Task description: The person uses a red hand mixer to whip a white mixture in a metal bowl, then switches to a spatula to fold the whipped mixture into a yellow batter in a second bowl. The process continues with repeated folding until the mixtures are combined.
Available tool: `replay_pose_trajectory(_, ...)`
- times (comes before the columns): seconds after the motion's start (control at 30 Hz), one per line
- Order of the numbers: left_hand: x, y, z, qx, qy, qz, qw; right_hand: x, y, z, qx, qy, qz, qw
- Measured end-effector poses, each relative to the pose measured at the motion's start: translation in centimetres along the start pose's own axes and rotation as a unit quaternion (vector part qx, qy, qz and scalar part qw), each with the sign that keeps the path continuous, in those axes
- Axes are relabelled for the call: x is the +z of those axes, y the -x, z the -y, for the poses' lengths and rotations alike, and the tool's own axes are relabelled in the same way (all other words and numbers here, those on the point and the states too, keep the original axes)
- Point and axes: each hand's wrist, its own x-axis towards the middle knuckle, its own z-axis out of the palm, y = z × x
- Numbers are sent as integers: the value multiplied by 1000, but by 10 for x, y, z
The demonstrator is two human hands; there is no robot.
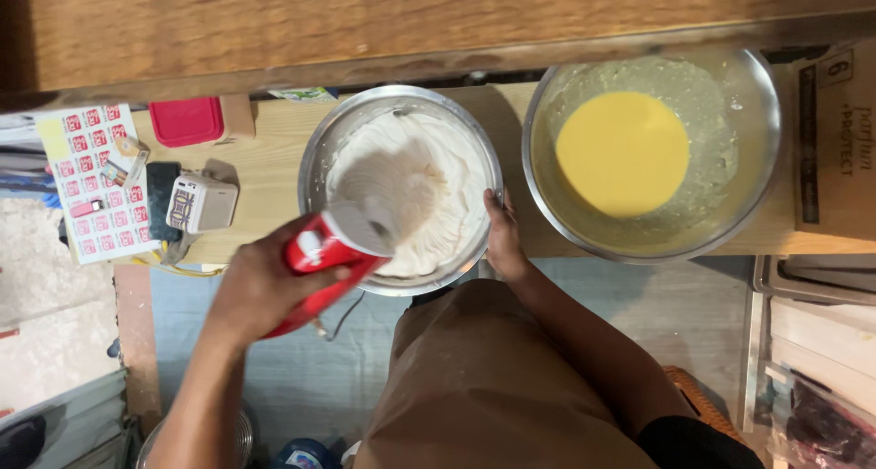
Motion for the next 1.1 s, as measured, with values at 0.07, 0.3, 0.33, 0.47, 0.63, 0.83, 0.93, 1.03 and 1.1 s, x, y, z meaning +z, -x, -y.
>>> replay_pose_trajectory(0.07,15,-4,-11,-22,20,26,999,-2,0,-1,-3,-1,5,1000)
replay_pose_trajectory(0.3,57,-43,-48,56,71,-70,993,-3,2,0,2,-40,32,999)
replay_pose_trajectory(0.33,58,-43,-49,74,79,-78,991,-3,1,0,9,-43,32,999)
replay_pose_trajectory(0.47,48,-25,-33,6,47,2,999,-2,-1,-2,13,-44,18,999)
replay_pose_trajectory(0.63,21,2,6,3,69,-9,998,-5,-4,-7,-25,29,2,999)
replay_pose_trajectory(0.83,-6,-23,21,-46,-38,-113,992,-6,-3,-3,-11,51,14,999)
replay_pose_trajectory(0.93,-3,-52,6,13,3,-153,988,-6,-1,3,-5,30,25,999)
replay_pose_trajectory(1.03,14,-77,-17,63,66,-152,984,-5,0,3,6,3,36,999)
replay_pose_trajectory(1.1,28,-82,-30,62,71,-122,988,-6,-1,2,4,2,38,999)
